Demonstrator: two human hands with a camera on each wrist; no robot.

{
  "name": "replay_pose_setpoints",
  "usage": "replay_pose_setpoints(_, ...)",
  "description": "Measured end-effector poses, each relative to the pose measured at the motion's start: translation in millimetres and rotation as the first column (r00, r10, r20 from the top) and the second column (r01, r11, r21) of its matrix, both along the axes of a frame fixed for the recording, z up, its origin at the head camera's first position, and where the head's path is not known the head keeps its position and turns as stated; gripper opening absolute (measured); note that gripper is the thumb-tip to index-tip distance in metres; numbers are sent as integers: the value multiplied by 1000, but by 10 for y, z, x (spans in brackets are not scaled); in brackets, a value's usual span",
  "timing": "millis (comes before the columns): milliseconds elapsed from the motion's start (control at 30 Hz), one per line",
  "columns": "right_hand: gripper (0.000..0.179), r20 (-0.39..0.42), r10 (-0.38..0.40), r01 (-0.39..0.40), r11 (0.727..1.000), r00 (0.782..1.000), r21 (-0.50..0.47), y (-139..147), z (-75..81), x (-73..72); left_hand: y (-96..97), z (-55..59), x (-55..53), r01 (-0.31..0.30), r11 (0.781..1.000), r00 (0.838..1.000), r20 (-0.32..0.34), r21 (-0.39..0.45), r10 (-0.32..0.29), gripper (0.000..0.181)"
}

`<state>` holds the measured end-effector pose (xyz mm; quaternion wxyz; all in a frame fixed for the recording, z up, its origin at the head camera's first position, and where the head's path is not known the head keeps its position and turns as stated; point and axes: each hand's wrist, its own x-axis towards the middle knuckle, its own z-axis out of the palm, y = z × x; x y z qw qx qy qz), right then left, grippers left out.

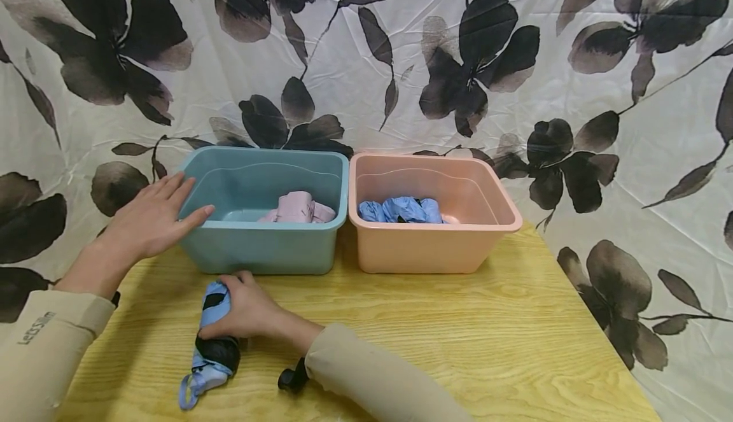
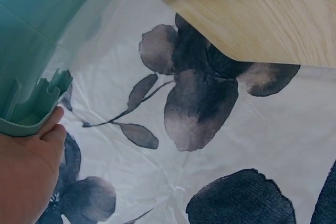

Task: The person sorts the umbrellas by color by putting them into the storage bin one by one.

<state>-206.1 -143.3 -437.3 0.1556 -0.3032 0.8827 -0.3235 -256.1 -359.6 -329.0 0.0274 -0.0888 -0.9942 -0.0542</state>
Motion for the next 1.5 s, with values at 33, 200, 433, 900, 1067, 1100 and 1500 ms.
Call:
replay_pose_setpoints(33,87,5,-4,4,1000,1000,-16,4,-7,5,3,-1,1,1,1000,1000,-1,1,-1,93)
replay_pose_setpoints(200,87,14,-16,17,996,1000,-84,41,-28,36,19,3,9,5,1000,1000,-5,3,-5,93)
replay_pose_setpoints(433,91,27,-10,15,976,1000,-215,168,17,110,36,7,17,-2,1000,1000,-8,5,3,94)
replay_pose_setpoints(900,92,38,29,-8,884,999,-467,660,147,204,47,-3,19,-14,1000,1000,-9,-2,14,95)
replay_pose_setpoints(1067,94,25,34,-15,832,999,-555,847,256,241,34,-7,23,-18,1000,1000,-8,1,18,95)
replay_pose_setpoints(1100,94,29,39,-14,815,999,-580,884,284,246,32,-7,25,-19,1000,1000,-7,1,19,95)
replay_pose_setpoints(1500,92,-107,-50,-46,670,993,-741,1367,652,196,25,4,9,-6,1000,1000,5,-5,6,94)
